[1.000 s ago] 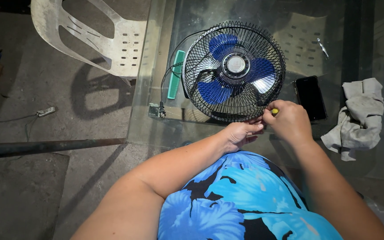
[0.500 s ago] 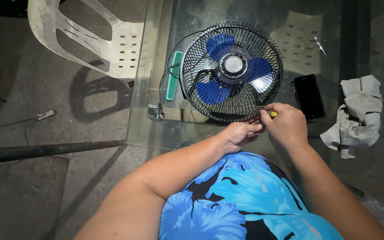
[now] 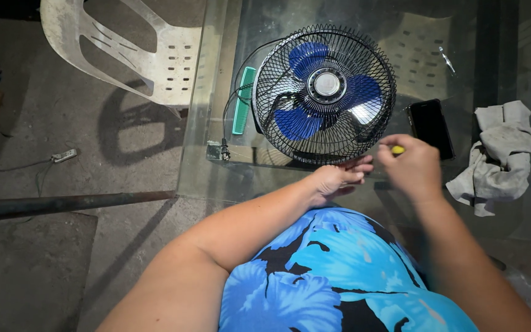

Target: The person uses a yellow-handled screwdriver to loosen and remove screws from the front grille of a small electric fan placed on a glass table. They then lift off the front grille and wipe it with a white cloth.

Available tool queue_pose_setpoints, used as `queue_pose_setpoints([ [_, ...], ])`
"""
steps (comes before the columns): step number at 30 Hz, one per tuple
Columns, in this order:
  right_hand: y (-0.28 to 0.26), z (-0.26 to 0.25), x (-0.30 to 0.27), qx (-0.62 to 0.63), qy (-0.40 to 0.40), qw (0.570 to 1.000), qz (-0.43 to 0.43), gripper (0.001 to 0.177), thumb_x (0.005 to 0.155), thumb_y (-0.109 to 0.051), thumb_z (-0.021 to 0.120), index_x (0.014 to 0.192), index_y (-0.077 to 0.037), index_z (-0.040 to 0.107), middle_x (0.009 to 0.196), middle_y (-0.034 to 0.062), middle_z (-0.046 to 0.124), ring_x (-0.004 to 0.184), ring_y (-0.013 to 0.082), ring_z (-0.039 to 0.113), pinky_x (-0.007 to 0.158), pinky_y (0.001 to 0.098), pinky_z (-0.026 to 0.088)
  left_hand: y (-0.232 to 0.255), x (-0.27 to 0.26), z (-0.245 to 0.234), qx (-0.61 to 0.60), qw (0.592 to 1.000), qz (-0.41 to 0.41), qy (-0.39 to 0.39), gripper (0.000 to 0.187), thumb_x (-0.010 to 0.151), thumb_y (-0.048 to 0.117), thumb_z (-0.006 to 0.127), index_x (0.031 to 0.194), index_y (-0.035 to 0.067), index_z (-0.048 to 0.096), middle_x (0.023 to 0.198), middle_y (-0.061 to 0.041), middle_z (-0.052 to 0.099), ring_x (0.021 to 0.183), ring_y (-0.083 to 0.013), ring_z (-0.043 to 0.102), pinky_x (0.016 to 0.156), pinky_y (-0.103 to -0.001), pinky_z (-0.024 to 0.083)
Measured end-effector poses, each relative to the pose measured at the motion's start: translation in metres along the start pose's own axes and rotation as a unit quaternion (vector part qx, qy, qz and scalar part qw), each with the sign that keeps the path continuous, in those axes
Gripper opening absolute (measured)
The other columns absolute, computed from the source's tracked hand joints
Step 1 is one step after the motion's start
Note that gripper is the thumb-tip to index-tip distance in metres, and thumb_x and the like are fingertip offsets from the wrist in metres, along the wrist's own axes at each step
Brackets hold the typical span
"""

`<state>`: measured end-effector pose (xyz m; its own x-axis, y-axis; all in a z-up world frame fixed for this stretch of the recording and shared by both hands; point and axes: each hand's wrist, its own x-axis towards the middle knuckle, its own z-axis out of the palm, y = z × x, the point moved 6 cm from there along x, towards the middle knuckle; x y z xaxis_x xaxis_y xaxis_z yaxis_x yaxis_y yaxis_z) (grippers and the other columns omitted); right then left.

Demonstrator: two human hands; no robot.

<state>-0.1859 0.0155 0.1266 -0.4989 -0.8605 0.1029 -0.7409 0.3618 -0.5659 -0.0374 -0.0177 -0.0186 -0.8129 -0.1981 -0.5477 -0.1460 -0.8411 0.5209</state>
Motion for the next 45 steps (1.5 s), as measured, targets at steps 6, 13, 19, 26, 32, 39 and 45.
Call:
queue_pose_setpoints([
  [6, 0.036, 0.044, -0.01, -0.046, -0.237, 0.961, 0.138, 0.025, 0.085, -0.03, 0.077, 0.104, -0.014, 0.08, 0.083, 0.0186, 0.076, 0.074, 0.033, 0.076, 0.073, 0.0422, 0.059, -0.025, 0.019, -0.042, -0.024, 0.998, -0.024, 0.045, 0.033, 0.098, 0.02, 0.064, 0.131, 0.021, 0.066, 0.122, 0.006, 0.071, 0.096, -0.0106, 0.065, 0.083, -0.028, 0.051],
  [13, 0.006, 0.1, -0.021, -0.107, -0.254, 0.961, -0.039, 0.032, 0.08, -0.036, 0.075, 0.101, -0.012, 0.081, 0.084, 0.0239, 0.072, 0.08, 0.0415, 0.07, 0.079, 0.0487, 0.057, -0.072, 0.076, -0.108, -0.059, 0.997, -0.002, 0.044, 0.02, 0.111, 0.026, 0.063, 0.113, 0.007, 0.067, 0.11, -0.006, 0.065, 0.089, -0.0146, 0.052, 0.075, -0.029, 0.042],
  [19, 0.019, 0.082, -0.017, -0.136, -0.232, 0.963, 0.012, 0.039, 0.087, -0.044, 0.076, 0.092, -0.005, 0.078, 0.089, 0.0237, 0.072, 0.084, 0.0414, 0.07, 0.08, 0.0493, 0.057, -0.067, 0.097, -0.182, 0.582, 0.763, 0.194, 0.202, 0.02, 0.106, 0.026, 0.06, 0.113, 0.009, 0.067, 0.109, -0.004, 0.064, 0.091, -0.0146, 0.053, 0.077, -0.029, 0.041],
  [26, 0.027, 0.043, -0.015, -0.081, -0.16, 0.983, 0.025, 0.029, 0.091, -0.033, 0.069, 0.11, -0.013, 0.075, 0.101, 0.0167, 0.075, 0.089, 0.038, 0.072, 0.081, 0.0477, 0.057, -0.057, 0.091, -0.225, 0.746, 0.616, 0.16, 0.195, 0.023, 0.103, 0.025, 0.06, 0.119, 0.009, 0.065, 0.115, -0.008, 0.065, 0.098, -0.0196, 0.055, 0.084, -0.033, 0.042],
  [32, 0.012, -0.012, -0.011, -0.244, -0.064, 0.967, 0.026, 0.026, 0.101, -0.036, 0.068, 0.113, -0.014, 0.074, 0.096, 0.0189, 0.075, 0.086, 0.0405, 0.071, 0.078, 0.0502, 0.056, -0.04, 0.08, -0.208, 0.744, 0.617, 0.189, 0.172, 0.029, 0.101, 0.024, 0.06, 0.125, 0.008, 0.063, 0.119, -0.011, 0.065, 0.105, -0.0238, 0.057, 0.09, -0.036, 0.044],
  [39, -0.011, -0.09, -0.007, -0.087, 0.05, 0.994, 0.034, 0.028, 0.117, -0.028, 0.065, 0.106, -0.003, 0.064, 0.09, 0.0177, 0.072, 0.075, 0.0298, 0.068, 0.07, 0.0401, 0.054, -0.024, 0.066, -0.19, 0.753, 0.594, 0.223, 0.171, 0.036, 0.098, 0.024, 0.06, 0.131, 0.008, 0.061, 0.124, -0.015, 0.065, 0.112, -0.0288, 0.059, 0.097, -0.04, 0.045],
  [45, -0.037, -0.112, -0.007, 0.247, 0.047, 0.967, 0.031, 0.029, 0.126, -0.027, 0.048, 0.116, 0.0, 0.045, 0.098, 0.0132, 0.07, 0.08, 0.0176, 0.068, 0.074, 0.0245, 0.056, 0.009, 0.044, -0.195, 0.756, 0.574, 0.26, 0.181, 0.043, 0.096, 0.023, 0.06, 0.136, 0.008, 0.059, 0.129, -0.019, 0.066, 0.119, -0.033, 0.061, 0.103, -0.043, 0.046],
])
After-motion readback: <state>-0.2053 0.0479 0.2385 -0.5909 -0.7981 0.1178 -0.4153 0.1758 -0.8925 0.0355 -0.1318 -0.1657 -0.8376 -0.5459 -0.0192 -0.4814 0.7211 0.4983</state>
